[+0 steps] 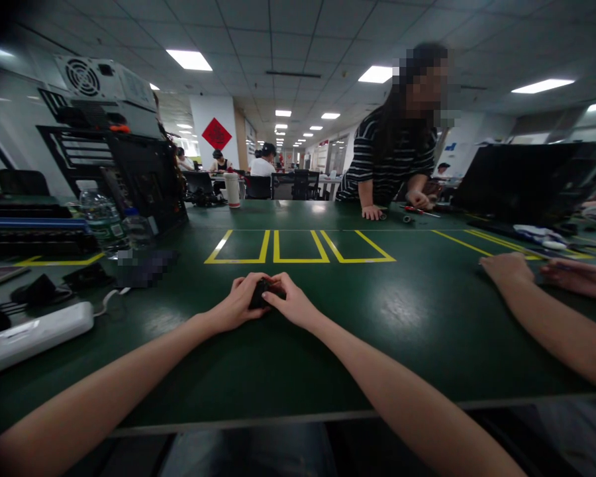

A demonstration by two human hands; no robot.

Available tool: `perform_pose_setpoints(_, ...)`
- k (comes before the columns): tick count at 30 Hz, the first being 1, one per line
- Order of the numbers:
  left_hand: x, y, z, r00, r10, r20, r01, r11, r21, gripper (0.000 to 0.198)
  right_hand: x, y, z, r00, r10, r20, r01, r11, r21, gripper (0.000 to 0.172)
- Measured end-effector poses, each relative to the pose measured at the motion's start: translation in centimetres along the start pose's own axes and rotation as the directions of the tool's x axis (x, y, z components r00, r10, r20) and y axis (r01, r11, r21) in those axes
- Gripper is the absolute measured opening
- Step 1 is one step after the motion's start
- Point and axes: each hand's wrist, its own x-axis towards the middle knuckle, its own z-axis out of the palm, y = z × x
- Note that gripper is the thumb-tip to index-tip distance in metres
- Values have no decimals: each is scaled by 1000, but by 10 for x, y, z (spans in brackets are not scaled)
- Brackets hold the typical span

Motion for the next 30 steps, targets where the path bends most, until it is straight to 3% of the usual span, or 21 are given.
perform_pose_setpoints(7,-1,-2,1,1000,7,3,-7,1000,-7,51,-5,-6,-3,996,-55,64,57,998,-22,28)
perform_pose_setpoints(17,1,-2,2,1000,12,2,-12,1000,-3,50,3,8,0,1000,8,2,-8,999,40,27)
perform_pose_setpoints(23,0,1,-3,1000,10,20,-10,1000,-5,50,-3,3,-3,997,-66,50,66,998,0,29)
perform_pose_setpoints(30,2,-2,1,1000,-2,4,2,1000,-4,51,-2,-1,-2,1000,-21,21,21,1000,6,23)
